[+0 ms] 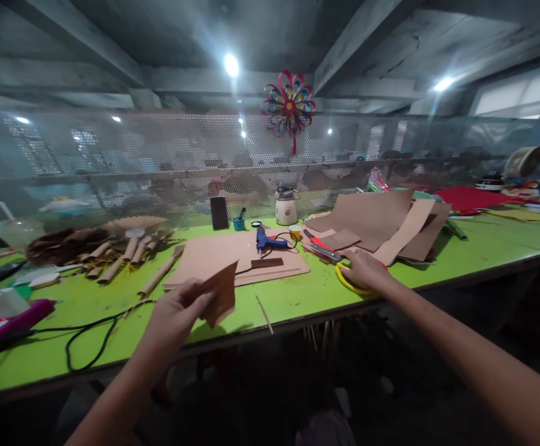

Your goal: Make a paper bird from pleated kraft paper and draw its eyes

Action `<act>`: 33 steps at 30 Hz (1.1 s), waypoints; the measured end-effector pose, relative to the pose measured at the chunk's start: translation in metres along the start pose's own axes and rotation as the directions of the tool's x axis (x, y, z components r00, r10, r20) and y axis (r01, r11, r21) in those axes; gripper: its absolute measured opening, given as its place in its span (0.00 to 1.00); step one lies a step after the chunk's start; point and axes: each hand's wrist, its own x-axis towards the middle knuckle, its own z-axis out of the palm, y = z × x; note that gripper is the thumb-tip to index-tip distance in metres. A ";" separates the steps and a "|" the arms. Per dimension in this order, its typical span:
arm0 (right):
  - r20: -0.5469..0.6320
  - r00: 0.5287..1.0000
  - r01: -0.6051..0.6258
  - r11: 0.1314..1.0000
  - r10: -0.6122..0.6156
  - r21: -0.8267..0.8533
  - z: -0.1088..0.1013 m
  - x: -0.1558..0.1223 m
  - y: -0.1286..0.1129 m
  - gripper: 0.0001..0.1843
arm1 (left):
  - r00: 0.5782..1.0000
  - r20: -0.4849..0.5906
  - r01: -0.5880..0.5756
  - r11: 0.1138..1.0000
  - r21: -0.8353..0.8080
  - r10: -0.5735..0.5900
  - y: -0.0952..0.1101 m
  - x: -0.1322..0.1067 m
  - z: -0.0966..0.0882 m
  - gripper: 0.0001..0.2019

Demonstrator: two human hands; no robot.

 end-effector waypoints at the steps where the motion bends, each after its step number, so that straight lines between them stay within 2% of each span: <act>1: -0.014 1.000 -0.001 1.000 0.001 -0.003 0.000 0.003 0.001 0.19 | 1.000 0.004 -0.028 0.999 0.038 0.028 -0.002 0.012 -0.002 0.10; 4: -0.074 0.997 -0.001 1.000 0.001 0.002 -0.002 0.004 -0.006 0.18 | 0.996 0.044 -0.084 0.983 0.166 0.078 -0.010 0.049 -0.004 0.08; 6: -0.116 0.993 0.037 0.999 -0.033 0.031 -0.006 0.004 -0.020 0.18 | 0.996 0.024 -0.089 0.963 0.256 0.085 -0.017 0.075 -0.005 0.07; 10: -0.125 0.975 0.202 0.970 -0.186 0.131 -0.007 0.018 -0.066 0.15 | 0.999 -0.017 -0.036 0.940 0.340 0.044 -0.035 0.124 -0.009 0.04; 13: -0.094 0.956 0.291 0.936 -0.277 0.200 0.004 0.042 -0.106 0.15 | 0.997 -0.060 -0.023 0.895 0.445 0.056 -0.046 0.143 -0.011 0.06; 15: -0.070 0.946 0.325 0.918 -0.317 0.229 0.015 0.058 -0.129 0.15 | 0.993 -0.060 -0.054 0.854 0.517 0.099 -0.052 0.143 -0.011 0.07; 17: -0.047 0.942 0.333 0.912 -0.332 0.238 0.027 0.070 -0.144 0.15 | 0.992 0.006 -0.108 0.819 0.564 0.127 -0.057 0.137 -0.009 0.08; 20: -0.010 0.940 0.333 0.911 -0.341 0.243 0.041 0.074 -0.153 0.15 | 0.981 0.174 -0.172 0.802 0.572 0.087 -0.063 0.125 -0.006 0.08; 22: 0.013 0.938 0.331 0.908 -0.346 0.256 0.047 0.071 -0.151 0.14 | 0.969 0.244 -0.175 0.815 0.552 0.043 -0.063 0.121 -0.007 0.12; 25: 0.023 0.939 0.321 0.899 -0.343 0.297 0.048 0.065 -0.145 0.09 | 0.975 0.222 -0.132 0.852 0.507 0.019 -0.059 0.123 -0.015 0.20; 30: 0.002 0.946 0.291 0.850 -0.325 0.439 0.038 0.059 -0.143 0.04 | 1.000 0.022 -0.013 0.937 0.350 0.006 -0.045 0.127 -0.024 0.17; 31: -0.007 0.945 0.290 0.827 -0.327 0.482 0.035 0.057 -0.144 0.04 | 1.000 0.017 -0.005 0.955 0.295 0.000 -0.042 0.125 -0.022 0.17; 33: -0.020 0.939 0.293 0.765 -0.344 0.573 0.029 0.052 -0.149 0.07 | 0.996 0.086 -0.006 0.984 0.176 -0.009 -0.034 0.117 -0.014 0.20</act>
